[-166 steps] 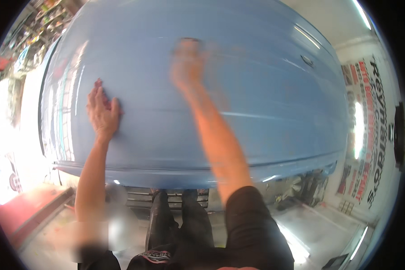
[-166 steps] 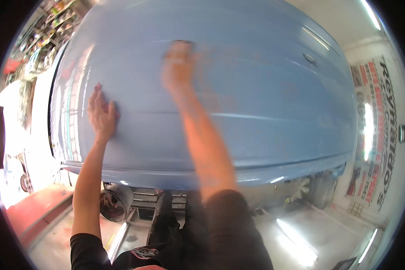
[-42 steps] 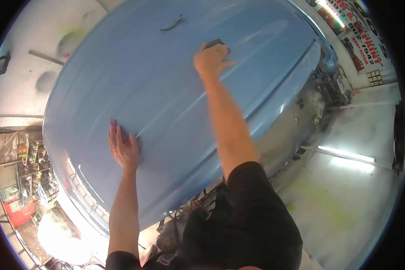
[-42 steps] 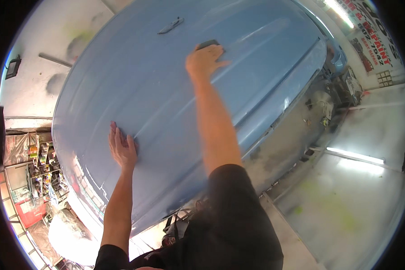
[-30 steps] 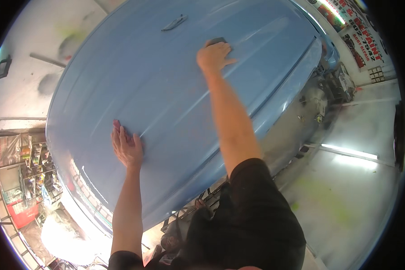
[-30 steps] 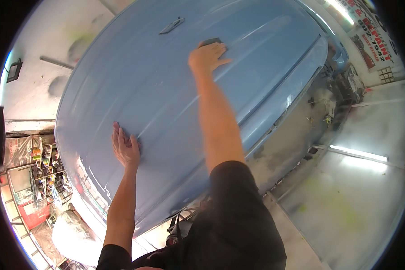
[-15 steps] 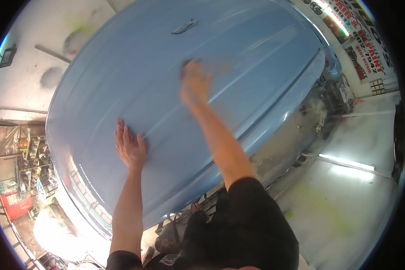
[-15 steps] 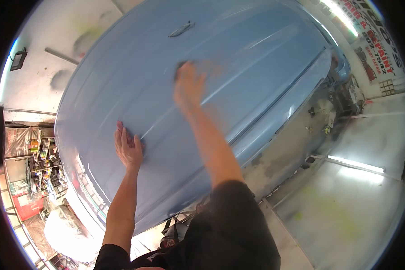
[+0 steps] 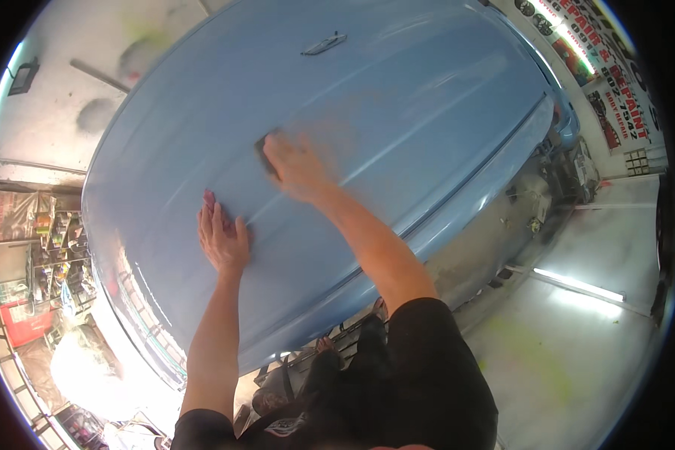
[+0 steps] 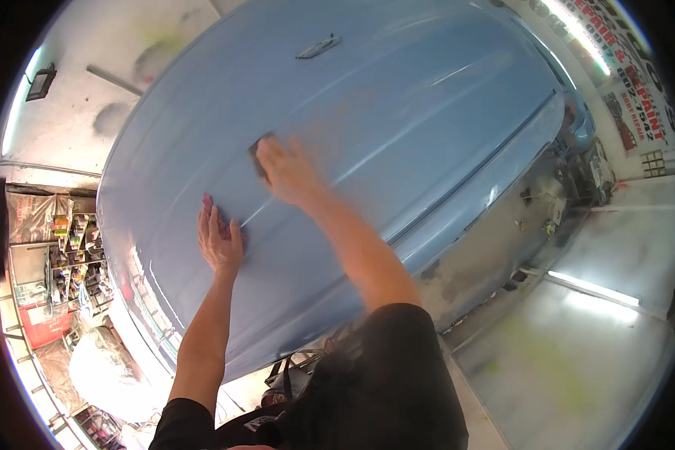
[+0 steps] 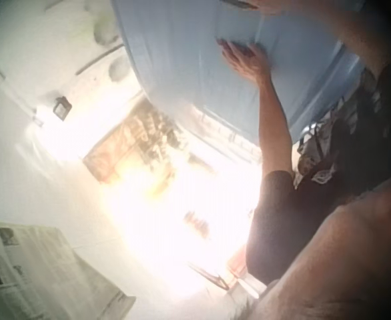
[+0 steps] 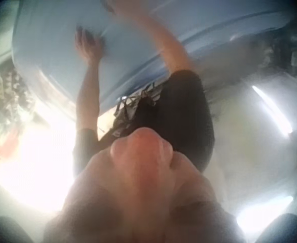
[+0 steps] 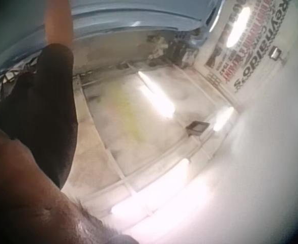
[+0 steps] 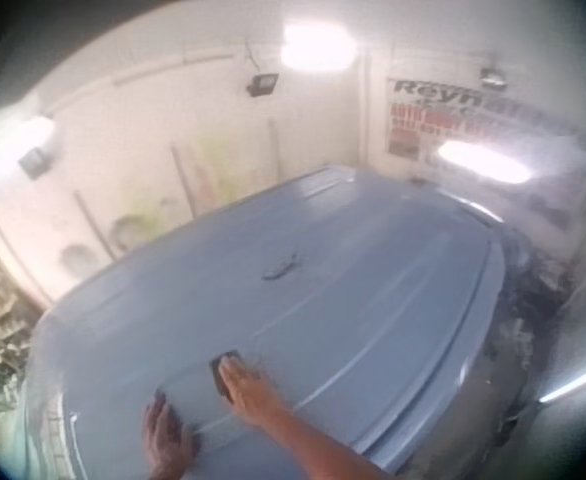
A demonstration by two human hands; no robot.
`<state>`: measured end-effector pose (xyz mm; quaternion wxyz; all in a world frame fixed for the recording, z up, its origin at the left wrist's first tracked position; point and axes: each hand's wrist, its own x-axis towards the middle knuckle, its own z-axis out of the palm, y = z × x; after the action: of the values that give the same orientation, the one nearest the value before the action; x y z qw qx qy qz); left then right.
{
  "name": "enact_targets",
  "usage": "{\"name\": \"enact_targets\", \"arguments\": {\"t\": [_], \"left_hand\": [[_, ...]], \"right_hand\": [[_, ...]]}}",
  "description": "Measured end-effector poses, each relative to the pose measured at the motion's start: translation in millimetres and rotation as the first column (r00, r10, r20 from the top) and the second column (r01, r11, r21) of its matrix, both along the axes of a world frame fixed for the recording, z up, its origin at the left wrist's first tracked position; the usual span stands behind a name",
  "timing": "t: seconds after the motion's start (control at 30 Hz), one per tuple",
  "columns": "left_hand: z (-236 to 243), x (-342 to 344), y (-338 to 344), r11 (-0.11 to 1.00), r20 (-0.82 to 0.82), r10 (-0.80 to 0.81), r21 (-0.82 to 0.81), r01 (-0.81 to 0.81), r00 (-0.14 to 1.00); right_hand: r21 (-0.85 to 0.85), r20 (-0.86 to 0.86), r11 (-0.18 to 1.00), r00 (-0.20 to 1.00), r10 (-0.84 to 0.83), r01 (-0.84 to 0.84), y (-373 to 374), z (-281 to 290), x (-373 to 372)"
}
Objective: The person sands the blue roof of a vehicle using a sanding block, periodically rinsing the block in a bucket of water.
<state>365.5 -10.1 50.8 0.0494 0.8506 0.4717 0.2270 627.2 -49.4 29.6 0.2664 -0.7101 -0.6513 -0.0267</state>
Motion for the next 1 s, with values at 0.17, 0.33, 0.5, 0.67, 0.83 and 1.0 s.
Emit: {"name": "enact_targets", "arguments": {"t": [0.17, 0.33, 0.5, 0.67, 0.83, 1.0], "left_hand": [[2.5, -10.7, 2.0, 1.000, -0.026, -0.007, 0.013, 0.007, 1.000], [-13.2, 21.4, -6.2, 0.997, 0.024, -0.073, 0.029, 0.072, 0.997], [0.3, -10.2, 3.4, 0.999, -0.040, -0.003, 0.033, 0.004, 0.999], [-1.6, 7.6, -0.3, 0.999, -0.019, -0.023, 0.038, 0.024, 1.000], [5.7, -8.3, 0.0, 1.000, -0.039, 0.018, -0.010, -0.019, 0.999], [4.1, -7.8, -1.9, 0.998, -0.050, 0.042, -0.038, -0.043, 0.998]], "right_hand": [[-0.260, -0.243, 0.941, 0.929, -0.279, 0.214, -20.1, 54.1, 138.3], [0.079, 0.113, 0.712, 0.704, -0.702, 0.697, 5.5, -18.4, 128.9], [-0.116, -0.132, 0.991, 0.988, -0.078, 0.063, 10.3, 16.8, 50.9], [-0.032, -0.002, 0.770, 0.770, -0.637, 0.637, 25.3, 28.7, 185.9], [0.003, -0.240, 0.986, 0.958, -0.159, 0.164, 70.1, 19.7, 52.0], [-0.040, -0.223, 0.996, 0.971, -0.091, 0.085, 62.0, 14.8, 78.8]]}}
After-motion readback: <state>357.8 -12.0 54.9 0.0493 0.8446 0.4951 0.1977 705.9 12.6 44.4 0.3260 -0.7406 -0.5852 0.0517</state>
